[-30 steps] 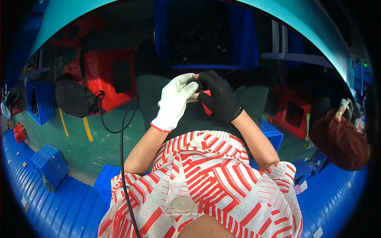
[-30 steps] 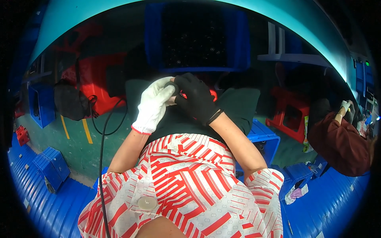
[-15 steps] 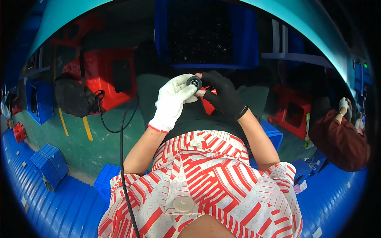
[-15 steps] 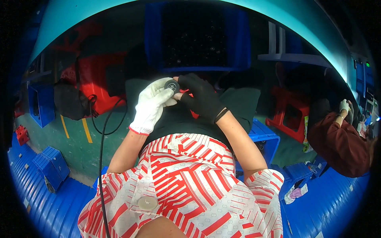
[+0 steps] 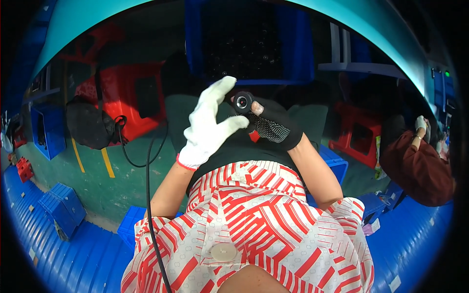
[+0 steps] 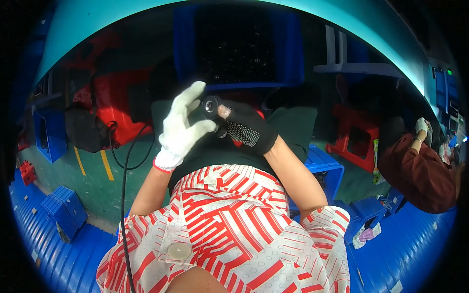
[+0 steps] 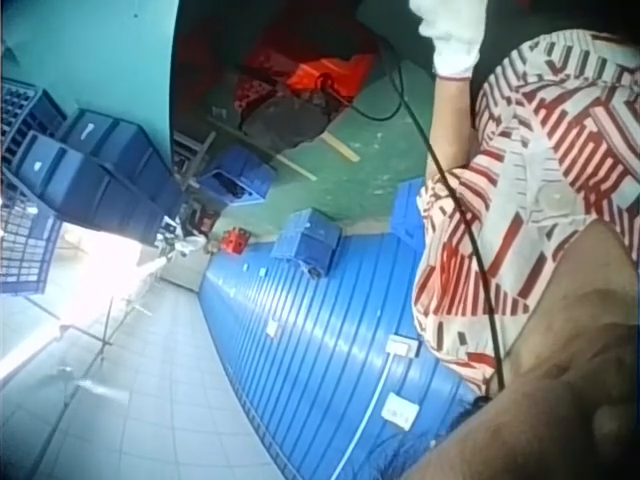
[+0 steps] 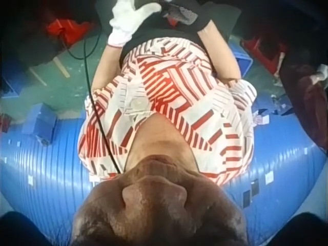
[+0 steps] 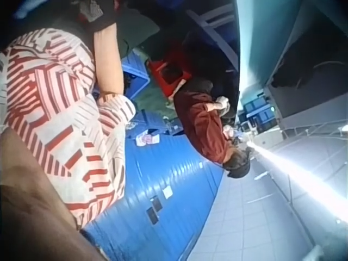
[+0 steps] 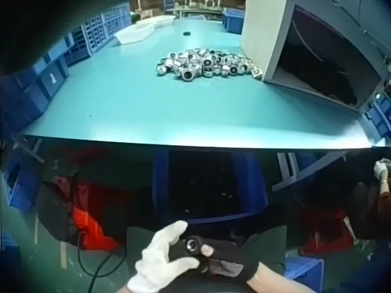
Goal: Assembling small black components and placing them into bins on a factory line.
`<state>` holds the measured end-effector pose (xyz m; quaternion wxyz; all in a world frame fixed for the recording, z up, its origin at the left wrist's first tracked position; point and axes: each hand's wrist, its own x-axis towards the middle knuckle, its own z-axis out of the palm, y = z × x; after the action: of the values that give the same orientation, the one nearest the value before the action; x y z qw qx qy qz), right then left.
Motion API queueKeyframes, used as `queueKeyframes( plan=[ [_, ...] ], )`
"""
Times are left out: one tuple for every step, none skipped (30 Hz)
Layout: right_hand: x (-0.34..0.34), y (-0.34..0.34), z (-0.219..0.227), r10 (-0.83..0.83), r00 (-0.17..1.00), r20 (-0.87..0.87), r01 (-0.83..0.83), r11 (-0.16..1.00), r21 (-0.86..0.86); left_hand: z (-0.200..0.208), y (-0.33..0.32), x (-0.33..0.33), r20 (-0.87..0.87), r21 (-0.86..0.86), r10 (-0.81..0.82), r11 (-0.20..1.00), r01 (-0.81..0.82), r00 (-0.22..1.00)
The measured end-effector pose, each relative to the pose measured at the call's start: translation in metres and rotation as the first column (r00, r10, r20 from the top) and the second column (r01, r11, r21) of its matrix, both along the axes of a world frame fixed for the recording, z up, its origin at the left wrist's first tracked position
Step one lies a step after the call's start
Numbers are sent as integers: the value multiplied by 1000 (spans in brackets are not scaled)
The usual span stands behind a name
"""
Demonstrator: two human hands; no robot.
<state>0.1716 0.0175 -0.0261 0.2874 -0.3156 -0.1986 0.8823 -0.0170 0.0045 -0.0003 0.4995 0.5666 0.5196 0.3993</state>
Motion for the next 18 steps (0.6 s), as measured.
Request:
queueKeyframes(
  plan=[
    [-4, -5, 2, -25, 996, -84, 20, 998, -59, 0, -1, 3, 35, -53, -7, 999, 9, 999],
    [-8, -7, 1, -40, 988, -147, 32, 998, -54, 4, -1, 5, 6, -87, -31, 996, 31, 1000],
    [-11, -10, 0, -56, 976, -210, 46, 998, -50, 11, 0, 7, -24, -122, -57, 991, 53, 998],
    [-13, -13, -3, -88, 970, -227, 75, 995, -67, 7, -1, 8, -14, -83, -43, 996, 42, 999],
    [-13, -14, -5, -89, 970, -228, 76, 995, -67, 9, -1, 8, -15, -84, -44, 996, 43, 999],
    [-13, -14, -6, -83, 960, -266, 65, 995, -77, 11, -2, 7, -54, -56, -56, 997, 53, 997],
    [-12, -15, -7, -77, 950, -303, 53, 995, -87, 13, -3, 7, -92, -28, -67, 998, 64, 993],
    [-11, -15, -7, -78, 950, -303, 53, 995, -88, 12, -4, 8, -92, -29, -67, 998, 64, 993],
    [-10, -15, -7, -74, 950, -302, 45, 994, -101, 11, -4, 8, -109, -4, -59, 998, 59, 992],
    [-10, -15, -7, -71, 951, -300, 37, 993, -116, 10, -5, 8, -126, 20, -50, 998, 53, 991],
    [-10, -17, -9, -72, 951, -300, 39, 993, -116, 9, -6, 8, -125, 20, -51, 998, 54, 991],
    [-11, -18, -13, -74, 956, -284, 43, 993, -113, 9, -6, 7, -123, 23, -41, 999, 44, 991],
    [-11, -20, -16, -76, 960, -269, 47, 993, -110, 9, -7, 7, -121, 26, -31, 999, 34, 992],
    [-11, -21, -19, -76, 960, -269, 47, 993, -112, 9, -8, 7, -122, 24, -31, 999, 34, 992],
    [-11, -21, -21, -72, 954, -291, 39, 993, -115, 9, -8, 6, -133, 30, -31, 999, 35, 991],
    [-12, -20, -22, -68, 947, -313, 31, 992, -120, 9, -8, 6, -144, 35, -30, 999, 36, 989],
    [-13, -20, -22, -67, 947, -314, 29, 992, -123, 9, -9, 5, -145, 33, -29, 999, 34, 989],
    [-13, -19, -22, -62, 945, -320, 26, 993, -117, 7, -8, 5, -137, 33, -28, 999, 32, 990]
  ],
)
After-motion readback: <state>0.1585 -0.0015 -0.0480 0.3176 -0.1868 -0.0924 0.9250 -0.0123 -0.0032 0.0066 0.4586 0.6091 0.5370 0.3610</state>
